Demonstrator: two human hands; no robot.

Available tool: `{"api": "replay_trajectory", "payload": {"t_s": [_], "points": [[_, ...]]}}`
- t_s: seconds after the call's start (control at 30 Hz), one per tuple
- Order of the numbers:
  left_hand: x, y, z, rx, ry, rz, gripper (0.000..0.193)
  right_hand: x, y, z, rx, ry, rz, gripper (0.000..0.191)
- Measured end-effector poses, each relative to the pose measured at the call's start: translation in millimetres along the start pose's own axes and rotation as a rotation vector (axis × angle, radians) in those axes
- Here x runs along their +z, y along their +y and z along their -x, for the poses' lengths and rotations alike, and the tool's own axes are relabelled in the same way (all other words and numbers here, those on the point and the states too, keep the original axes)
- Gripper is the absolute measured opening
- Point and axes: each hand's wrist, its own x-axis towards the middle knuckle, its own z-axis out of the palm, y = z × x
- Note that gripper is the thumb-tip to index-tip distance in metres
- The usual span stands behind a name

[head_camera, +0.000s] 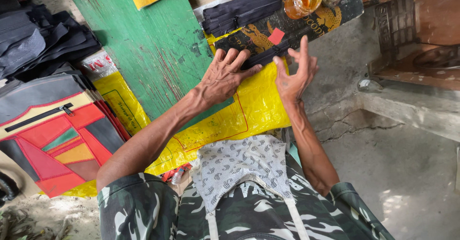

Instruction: The person aligns black zippers along the top edges of colorful fabric panels on the workbench, pinching and pressing the zipper tape into place by hand, then stacks the finished panels with other completed pieces on the table.

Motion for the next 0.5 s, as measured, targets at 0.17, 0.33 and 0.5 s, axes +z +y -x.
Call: {"api": "replay_trajectory", "payload": {"t_s": [0.17,0.33,0.5], "points": [[-1,0,0,0.003,-0.02,0.003,0.068,-4,16,5,0.16,0.091,-0.268,0.072],[-1,2,1,0.005,-0.034,-0.009,0.07,-39,41,-33,0.138,0.088,-0.291,0.056],[-4,1,0,0.003,-0.039,-0.013,0.069,-67,38,-122,-0.191,-0.184,-0.071,0.049]]}}
